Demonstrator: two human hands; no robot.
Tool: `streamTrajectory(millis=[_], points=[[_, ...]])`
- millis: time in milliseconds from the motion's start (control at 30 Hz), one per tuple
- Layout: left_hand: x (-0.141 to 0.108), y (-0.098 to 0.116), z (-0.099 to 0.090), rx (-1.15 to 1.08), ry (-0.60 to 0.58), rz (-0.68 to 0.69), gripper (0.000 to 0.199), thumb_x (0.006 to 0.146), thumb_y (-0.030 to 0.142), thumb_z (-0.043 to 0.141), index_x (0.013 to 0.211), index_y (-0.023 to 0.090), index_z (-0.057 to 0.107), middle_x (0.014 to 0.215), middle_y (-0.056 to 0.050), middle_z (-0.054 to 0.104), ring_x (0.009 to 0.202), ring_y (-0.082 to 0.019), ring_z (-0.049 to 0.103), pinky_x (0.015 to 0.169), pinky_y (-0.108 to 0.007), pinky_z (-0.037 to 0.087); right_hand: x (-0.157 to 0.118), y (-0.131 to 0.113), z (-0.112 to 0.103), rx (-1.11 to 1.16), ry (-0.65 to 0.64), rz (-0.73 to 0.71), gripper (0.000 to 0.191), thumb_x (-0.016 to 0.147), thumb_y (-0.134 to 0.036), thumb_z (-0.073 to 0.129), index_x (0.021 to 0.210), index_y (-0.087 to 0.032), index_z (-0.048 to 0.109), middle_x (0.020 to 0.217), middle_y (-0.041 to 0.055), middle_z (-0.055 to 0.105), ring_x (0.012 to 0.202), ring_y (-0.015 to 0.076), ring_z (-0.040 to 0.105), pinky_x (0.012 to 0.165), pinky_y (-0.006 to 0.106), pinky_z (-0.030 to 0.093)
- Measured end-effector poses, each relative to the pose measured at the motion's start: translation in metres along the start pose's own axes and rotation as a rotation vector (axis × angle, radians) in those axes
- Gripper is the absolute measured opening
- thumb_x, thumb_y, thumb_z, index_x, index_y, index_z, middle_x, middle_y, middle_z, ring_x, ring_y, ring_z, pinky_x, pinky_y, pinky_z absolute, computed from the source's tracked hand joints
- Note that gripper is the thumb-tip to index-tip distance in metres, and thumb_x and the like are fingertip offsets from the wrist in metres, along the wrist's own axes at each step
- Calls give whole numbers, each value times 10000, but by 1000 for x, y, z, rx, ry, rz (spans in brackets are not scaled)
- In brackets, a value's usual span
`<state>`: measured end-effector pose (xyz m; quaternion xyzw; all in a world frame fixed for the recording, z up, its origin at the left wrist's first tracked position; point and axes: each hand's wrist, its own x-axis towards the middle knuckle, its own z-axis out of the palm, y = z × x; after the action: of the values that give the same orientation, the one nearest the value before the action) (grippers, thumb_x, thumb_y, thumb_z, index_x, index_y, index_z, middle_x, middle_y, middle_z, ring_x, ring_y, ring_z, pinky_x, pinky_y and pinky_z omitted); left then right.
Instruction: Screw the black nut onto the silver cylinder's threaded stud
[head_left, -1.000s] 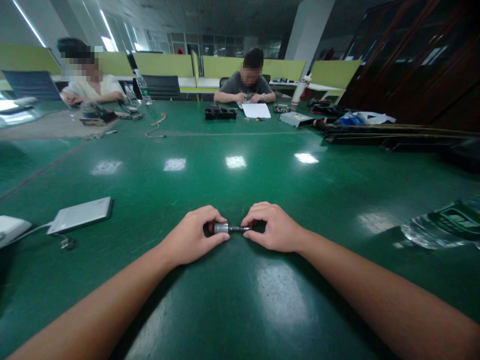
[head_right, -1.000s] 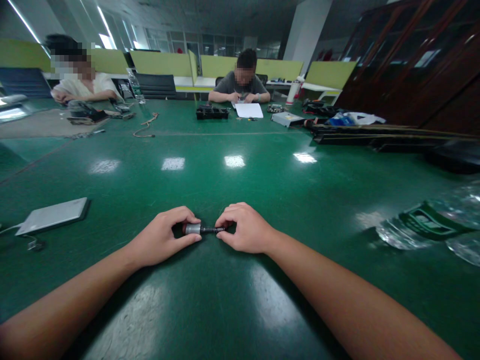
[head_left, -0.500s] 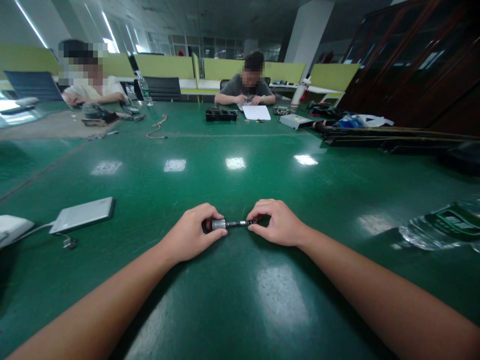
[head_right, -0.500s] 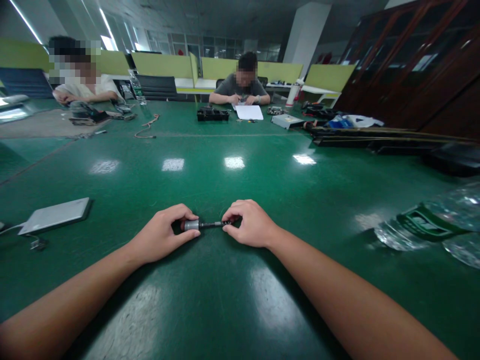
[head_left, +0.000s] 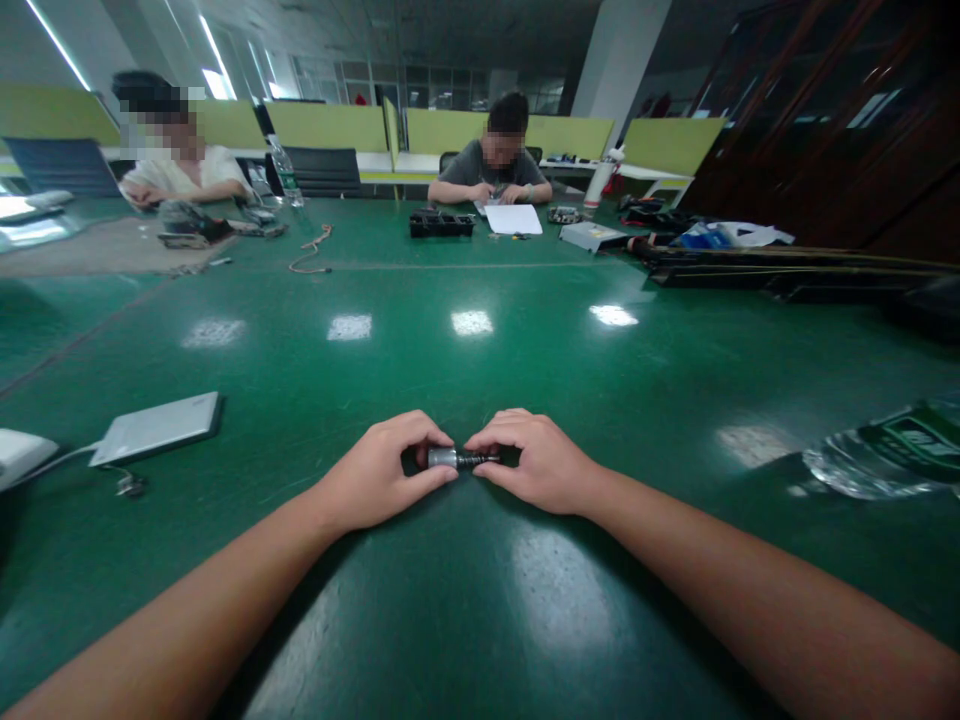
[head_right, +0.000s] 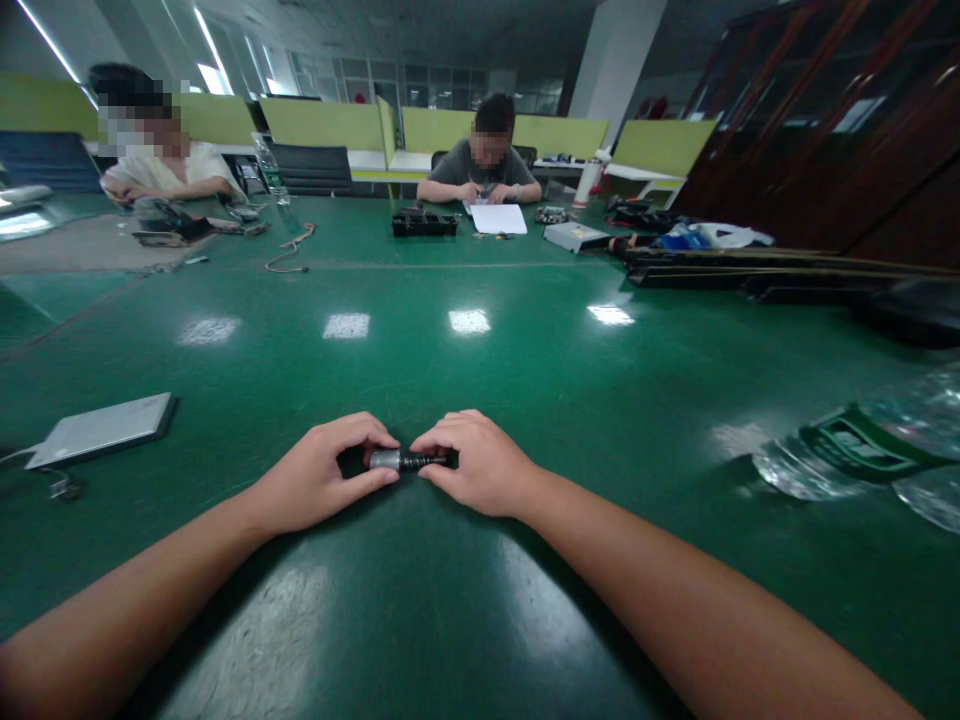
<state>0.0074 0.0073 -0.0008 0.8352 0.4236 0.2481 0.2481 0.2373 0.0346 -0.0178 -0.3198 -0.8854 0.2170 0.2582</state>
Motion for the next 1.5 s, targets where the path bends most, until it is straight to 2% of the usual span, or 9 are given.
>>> streamTrajectory(millis=[200, 467, 700, 1500], points=[[0, -1, 1, 42, -21, -8, 227, 796, 318, 716, 979, 194, 664, 864, -29, 642, 774, -170, 603, 714, -286, 477, 1, -5, 2, -10, -18, 13, 148, 801, -206, 733, 949, -209, 729, 842, 22, 733, 793, 164, 643, 814, 333, 444], [-1, -1, 1, 22, -24, 36, 205, 807, 298, 716, 950, 176, 634, 878, -32, 621, 786, -170, 598, 727, -287, 470, 0, -7, 4, -14, -8, -9, 105, 829, -225, 713, 928, -205, 742, 858, 34, 737, 826, 177, 645, 813, 332, 443], [0, 3, 2, 33, -13, 10, 155, 823, 279, 694, 927, 179, 639, 827, -13, 602, 756, -161, 582, 700, -278, 450, 1, -7, 3, -8, 5, -20, 102, 816, -210, 717, 913, -196, 746, 834, 37, 736, 802, 176, 644, 805, 332, 448], [1, 3, 2, 26, -17, -14, 189, 826, 308, 704, 934, 165, 643, 847, -19, 614, 767, -163, 582, 707, -282, 446, -2, -1, -2, 13, 2, -55, 95, 782, -180, 725, 875, -187, 742, 796, 21, 735, 771, 169, 648, 785, 330, 434]])
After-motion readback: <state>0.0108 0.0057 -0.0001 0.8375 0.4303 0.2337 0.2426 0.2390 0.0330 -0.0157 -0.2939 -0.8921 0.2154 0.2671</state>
